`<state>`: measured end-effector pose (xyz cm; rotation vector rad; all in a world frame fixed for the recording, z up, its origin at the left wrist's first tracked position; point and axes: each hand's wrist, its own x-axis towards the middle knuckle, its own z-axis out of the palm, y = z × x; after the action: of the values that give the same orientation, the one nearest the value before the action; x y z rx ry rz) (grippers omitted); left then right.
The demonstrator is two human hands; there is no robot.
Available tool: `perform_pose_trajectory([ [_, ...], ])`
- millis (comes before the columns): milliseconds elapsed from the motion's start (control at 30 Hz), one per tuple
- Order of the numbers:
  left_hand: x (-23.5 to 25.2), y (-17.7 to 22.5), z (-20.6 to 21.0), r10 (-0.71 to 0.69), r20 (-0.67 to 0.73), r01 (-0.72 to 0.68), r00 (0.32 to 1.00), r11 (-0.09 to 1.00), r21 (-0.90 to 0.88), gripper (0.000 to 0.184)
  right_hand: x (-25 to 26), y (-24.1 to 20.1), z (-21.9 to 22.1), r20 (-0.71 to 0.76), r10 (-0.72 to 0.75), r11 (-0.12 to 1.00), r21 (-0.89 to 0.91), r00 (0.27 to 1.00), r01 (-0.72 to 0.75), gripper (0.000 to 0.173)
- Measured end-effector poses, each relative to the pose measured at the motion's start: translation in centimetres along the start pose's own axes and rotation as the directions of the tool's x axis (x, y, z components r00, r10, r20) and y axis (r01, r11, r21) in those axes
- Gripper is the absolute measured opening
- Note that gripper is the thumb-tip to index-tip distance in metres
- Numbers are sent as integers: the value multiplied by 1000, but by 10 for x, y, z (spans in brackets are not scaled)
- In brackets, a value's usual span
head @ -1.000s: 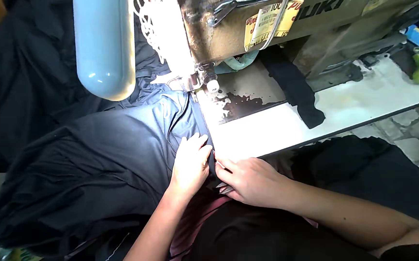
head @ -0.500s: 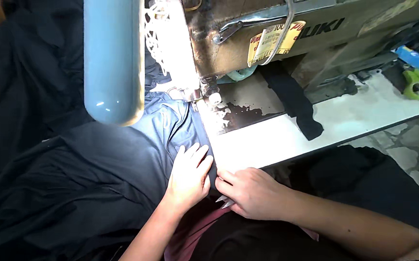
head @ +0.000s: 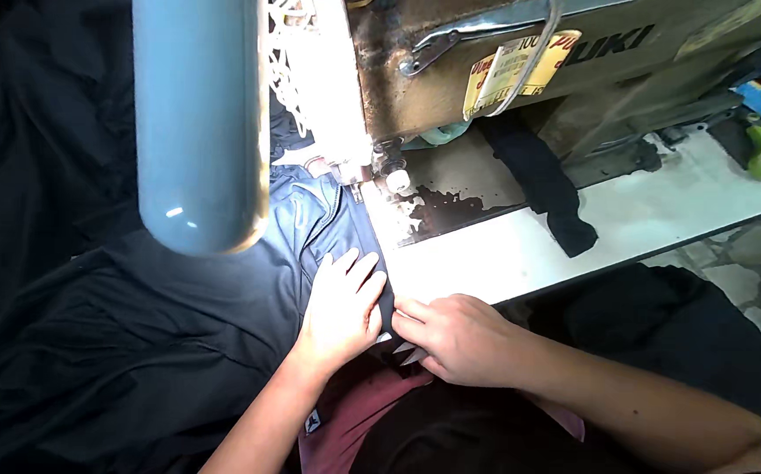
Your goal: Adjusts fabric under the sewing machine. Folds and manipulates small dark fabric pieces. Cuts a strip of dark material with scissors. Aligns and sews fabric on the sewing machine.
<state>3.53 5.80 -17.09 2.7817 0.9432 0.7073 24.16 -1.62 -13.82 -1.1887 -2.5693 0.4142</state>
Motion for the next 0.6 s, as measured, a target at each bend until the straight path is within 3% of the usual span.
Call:
perform_pose_trajectory([
  [433,33,-30,-1,-1,44,-2,999,998,63,39,33,30,-13,37,39,997,63,999,-42,16],
  [600,46,-42,1,-17,36,15,999,998,64,39,46,41,-16,51,107,987,118,993,-113,22],
])
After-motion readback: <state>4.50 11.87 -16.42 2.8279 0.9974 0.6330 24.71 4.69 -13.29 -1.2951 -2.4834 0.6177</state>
